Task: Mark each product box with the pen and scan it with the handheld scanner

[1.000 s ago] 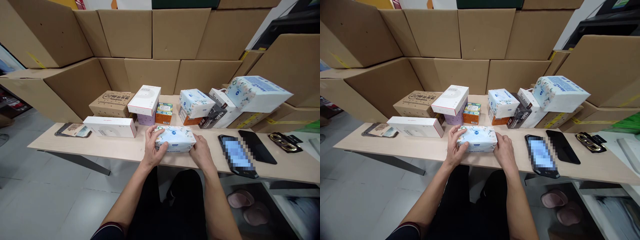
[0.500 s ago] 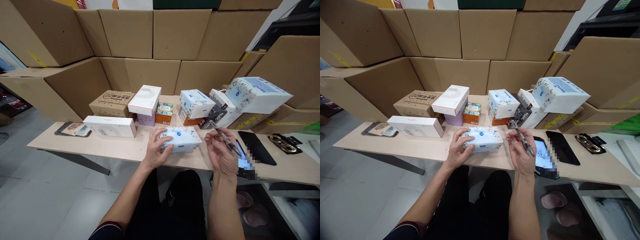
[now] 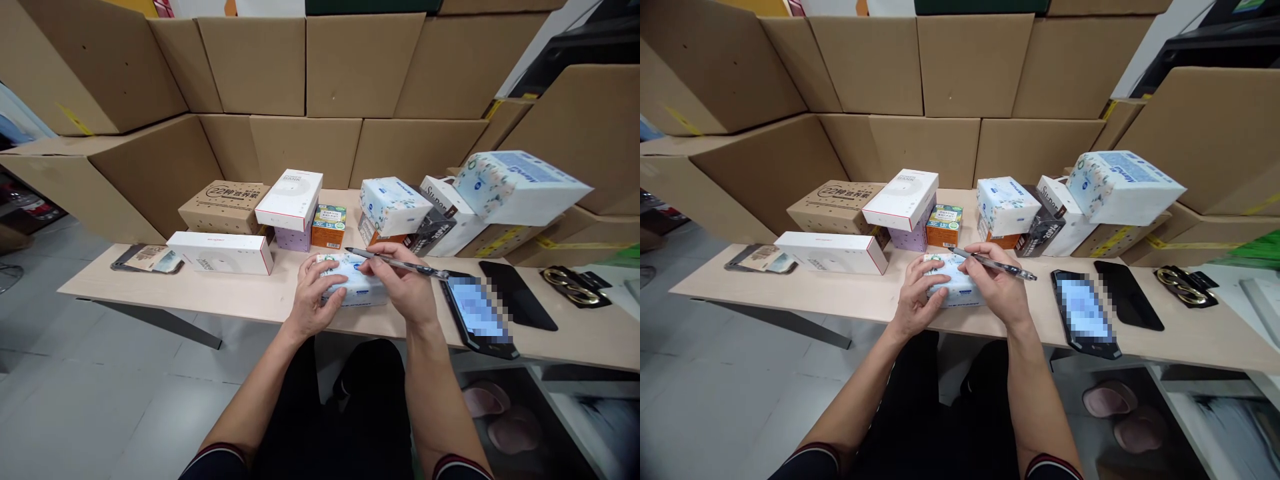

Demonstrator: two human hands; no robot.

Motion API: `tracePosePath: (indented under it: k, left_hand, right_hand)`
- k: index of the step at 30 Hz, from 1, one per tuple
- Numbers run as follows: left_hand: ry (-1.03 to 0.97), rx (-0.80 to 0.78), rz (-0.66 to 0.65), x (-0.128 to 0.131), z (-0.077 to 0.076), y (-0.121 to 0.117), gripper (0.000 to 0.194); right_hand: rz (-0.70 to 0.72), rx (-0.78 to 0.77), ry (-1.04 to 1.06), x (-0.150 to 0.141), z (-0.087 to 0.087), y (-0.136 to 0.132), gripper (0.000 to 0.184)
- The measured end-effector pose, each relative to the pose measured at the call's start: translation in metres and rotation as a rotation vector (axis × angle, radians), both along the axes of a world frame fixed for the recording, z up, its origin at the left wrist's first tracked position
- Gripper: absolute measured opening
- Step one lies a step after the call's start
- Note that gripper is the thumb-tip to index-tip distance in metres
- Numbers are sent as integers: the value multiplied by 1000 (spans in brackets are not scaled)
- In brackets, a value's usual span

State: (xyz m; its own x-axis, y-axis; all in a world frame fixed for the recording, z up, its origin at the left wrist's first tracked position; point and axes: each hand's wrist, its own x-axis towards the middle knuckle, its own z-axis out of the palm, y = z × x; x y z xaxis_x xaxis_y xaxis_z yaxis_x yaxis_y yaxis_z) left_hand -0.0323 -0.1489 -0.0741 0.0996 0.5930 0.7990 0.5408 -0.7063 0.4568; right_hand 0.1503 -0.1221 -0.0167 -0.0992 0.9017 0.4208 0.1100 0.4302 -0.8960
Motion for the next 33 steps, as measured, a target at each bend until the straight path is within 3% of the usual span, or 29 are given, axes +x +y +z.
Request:
tracePosePath:
  k: [7, 21, 33]
  left_hand:
    - [1, 16, -1, 1, 0, -1, 13]
    - [-14, 2, -11, 1, -2, 0, 11]
    - [-12, 17, -7, 1, -1, 0, 11]
  right_hand:
    - [-73, -18, 24, -2, -6, -2, 32]
    - [-136, 147, -276, -7, -6, 0, 30]
    - [-112, 171, -260, -5, -8, 2, 31]
